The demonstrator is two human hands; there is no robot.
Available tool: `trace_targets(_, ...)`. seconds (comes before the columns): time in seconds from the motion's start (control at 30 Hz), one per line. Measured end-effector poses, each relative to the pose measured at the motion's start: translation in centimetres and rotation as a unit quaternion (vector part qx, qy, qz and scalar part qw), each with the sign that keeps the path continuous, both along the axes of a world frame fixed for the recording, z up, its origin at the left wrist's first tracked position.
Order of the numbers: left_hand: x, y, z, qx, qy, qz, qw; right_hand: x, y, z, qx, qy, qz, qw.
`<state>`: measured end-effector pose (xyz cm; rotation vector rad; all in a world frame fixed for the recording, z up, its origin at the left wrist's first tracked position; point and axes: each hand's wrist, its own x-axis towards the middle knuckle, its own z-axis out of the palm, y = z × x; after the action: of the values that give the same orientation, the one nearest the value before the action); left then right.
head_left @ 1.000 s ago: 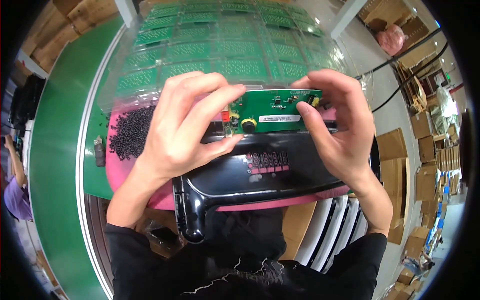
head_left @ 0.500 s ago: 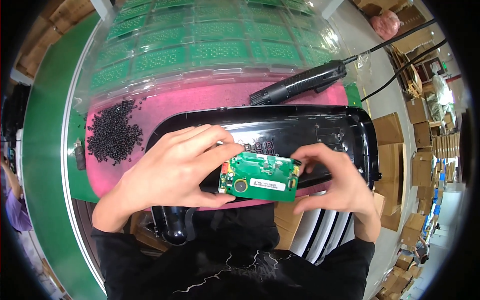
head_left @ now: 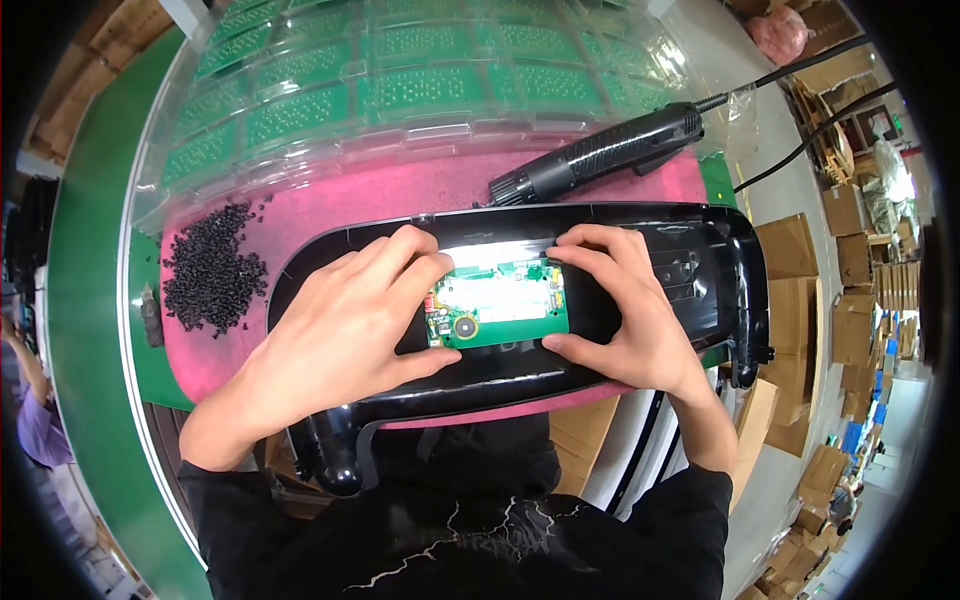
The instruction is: Installing a printed circuit board into a plastic housing and securing it with screws using an electric screwdriver, including opening boxes of components with a utility knife.
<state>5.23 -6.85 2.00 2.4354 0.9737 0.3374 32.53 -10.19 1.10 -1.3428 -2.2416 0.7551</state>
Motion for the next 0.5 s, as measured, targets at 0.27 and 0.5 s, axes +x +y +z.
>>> trace_targets(0.27,0.12,0.02,0.10,0.001,0.036,0.001,0.999,-0.15,-0.10,-0.31,-0.002,-0.008,-0.013,1.000)
trace_targets(0.5,-0.06,0.11,0.00,0.005,0.031,-0.001,1.000,-0.43,0.02,-0.21,0.012,-0.024,-0.008,1.000)
